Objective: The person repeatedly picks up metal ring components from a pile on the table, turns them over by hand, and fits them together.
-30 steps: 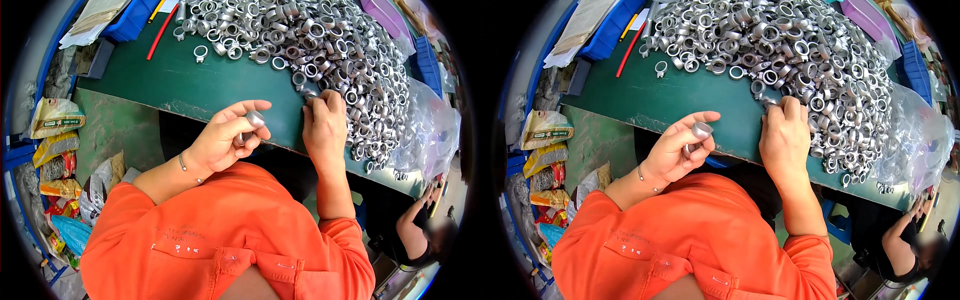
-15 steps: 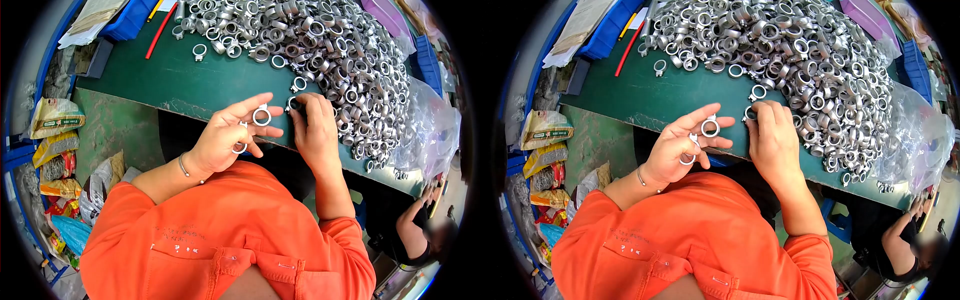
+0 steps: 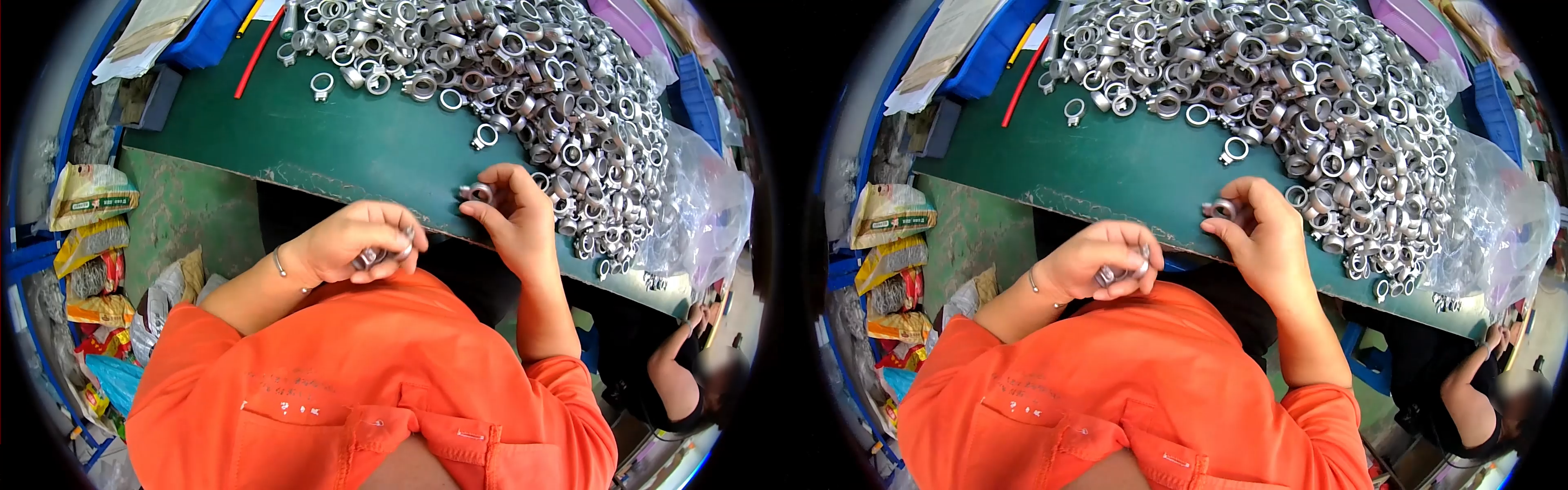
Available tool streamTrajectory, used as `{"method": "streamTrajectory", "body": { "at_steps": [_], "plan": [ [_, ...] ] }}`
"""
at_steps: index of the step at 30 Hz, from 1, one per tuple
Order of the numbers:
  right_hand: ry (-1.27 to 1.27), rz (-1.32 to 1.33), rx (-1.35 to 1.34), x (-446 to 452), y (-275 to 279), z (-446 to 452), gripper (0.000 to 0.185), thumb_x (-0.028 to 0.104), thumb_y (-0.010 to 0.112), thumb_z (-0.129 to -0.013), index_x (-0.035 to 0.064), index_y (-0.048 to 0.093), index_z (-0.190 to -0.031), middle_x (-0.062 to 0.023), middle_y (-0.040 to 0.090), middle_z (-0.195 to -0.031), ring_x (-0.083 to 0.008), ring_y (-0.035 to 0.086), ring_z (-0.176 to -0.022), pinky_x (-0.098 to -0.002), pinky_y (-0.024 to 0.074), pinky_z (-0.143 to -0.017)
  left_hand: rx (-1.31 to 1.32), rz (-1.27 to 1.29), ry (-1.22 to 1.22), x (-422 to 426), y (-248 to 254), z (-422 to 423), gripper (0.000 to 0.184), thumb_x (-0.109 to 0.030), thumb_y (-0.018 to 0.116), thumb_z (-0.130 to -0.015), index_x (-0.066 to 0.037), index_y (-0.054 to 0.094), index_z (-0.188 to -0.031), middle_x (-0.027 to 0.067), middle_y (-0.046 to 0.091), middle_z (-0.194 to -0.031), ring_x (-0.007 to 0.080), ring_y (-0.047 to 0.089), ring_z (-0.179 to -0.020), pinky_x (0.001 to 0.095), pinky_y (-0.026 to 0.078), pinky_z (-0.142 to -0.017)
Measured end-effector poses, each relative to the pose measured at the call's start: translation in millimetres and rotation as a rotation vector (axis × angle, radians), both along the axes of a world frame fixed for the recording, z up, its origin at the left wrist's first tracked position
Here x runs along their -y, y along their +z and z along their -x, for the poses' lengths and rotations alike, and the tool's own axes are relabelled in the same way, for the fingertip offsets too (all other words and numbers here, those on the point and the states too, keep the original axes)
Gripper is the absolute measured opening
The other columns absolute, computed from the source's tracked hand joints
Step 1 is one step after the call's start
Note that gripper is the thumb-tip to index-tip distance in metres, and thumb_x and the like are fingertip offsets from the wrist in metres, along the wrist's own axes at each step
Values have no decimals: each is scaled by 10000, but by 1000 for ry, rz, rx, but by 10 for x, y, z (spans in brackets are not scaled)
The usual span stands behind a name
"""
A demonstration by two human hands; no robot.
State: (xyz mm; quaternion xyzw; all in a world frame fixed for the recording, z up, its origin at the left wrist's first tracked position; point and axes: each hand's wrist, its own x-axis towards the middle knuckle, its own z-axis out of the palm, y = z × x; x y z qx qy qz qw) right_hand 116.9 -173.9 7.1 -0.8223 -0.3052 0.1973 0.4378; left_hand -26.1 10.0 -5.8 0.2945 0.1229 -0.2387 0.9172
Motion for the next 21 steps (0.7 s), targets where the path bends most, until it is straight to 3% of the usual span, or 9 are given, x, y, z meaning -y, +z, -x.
{"method": "streamTrajectory", "body": {
  "at_steps": [2,3,6,7,8,10,13,16,21],
  "plan": [
    [-7,-241,-149,27,-85,17,367,-1,744,-680,13,565,-1000,-25,567,-778,-69,521,-625,-211,463,-565,-39,-186,-118,56,-46,10,189,-39,486,-838,46,556,-991,169,620,-825,94,490,-473,182,360,-363],
    [-4,-266,-219,35,-81,21,320,-14,715,-721,2,573,-1008,-10,584,-807,-53,537,-681,-197,478,-616,-124,-136,-141,75,-173,-2,207,-26,509,-827,47,552,-1016,156,621,-829,90,490,-477,175,362,-368],
    [-71,-422,-424,-34,71,116,254,-30,688,-747,-13,587,-979,-3,579,-811,-64,553,-709,-196,481,-652,-274,-188,44,211,-567,-125,177,-111,523,-856,-28,567,-1005,117,616,-814,91,521,-560,165,367,-388],
    [-63,-428,-427,-26,69,125,208,-45,663,-766,-29,594,-961,-11,573,-851,-71,564,-759,-196,481,-700,-280,-20,144,196,-731,-182,157,-171,542,-860,-60,567,-969,83,609,-820,103,562,-647,181,434,-453],
    [-62,-429,-421,-15,63,128,208,-45,663,-766,-29,594,-961,-11,573,-851,-71,564,-759,-196,481,-700,-400,43,388,312,-801,-269,257,-261,541,-877,-69,546,-1049,76,603,-944,155,596,-769,231,499,-585],
    [-32,-398,-393,12,54,124,212,-60,654,-766,-33,590,-966,-27,563,-905,-72,562,-785,-200,481,-716,-184,82,394,282,-899,-324,337,-313,520,-887,-74,517,-1125,78,575,-1048,213,586,-919,320,506,-763],
    [-21,-428,-458,37,44,130,201,-87,633,-768,-39,588,-958,-35,553,-934,-91,572,-824,-213,486,-747,-158,242,385,255,-1241,-370,409,-376,435,-902,-69,499,-1166,122,556,-1146,236,566,-1036,343,491,-859],
    [3,-506,-474,47,3,130,197,-105,624,-765,-41,586,-947,-40,556,-932,-104,579,-846,-227,491,-763,-312,121,257,282,-1205,-348,409,-376,439,-897,-74,501,-1167,107,563,-1134,226,566,-1031,342,492,-846],
    [16,-609,-559,39,-33,134,173,-100,611,-778,-43,585,-940,-84,599,-926,-127,607,-815,-242,514,-738,-312,-148,81,356,-1360,-284,349,-382,435,-898,-111,559,-1080,43,586,-1066,153,572,-903,286,472,-717]
  ]
}}
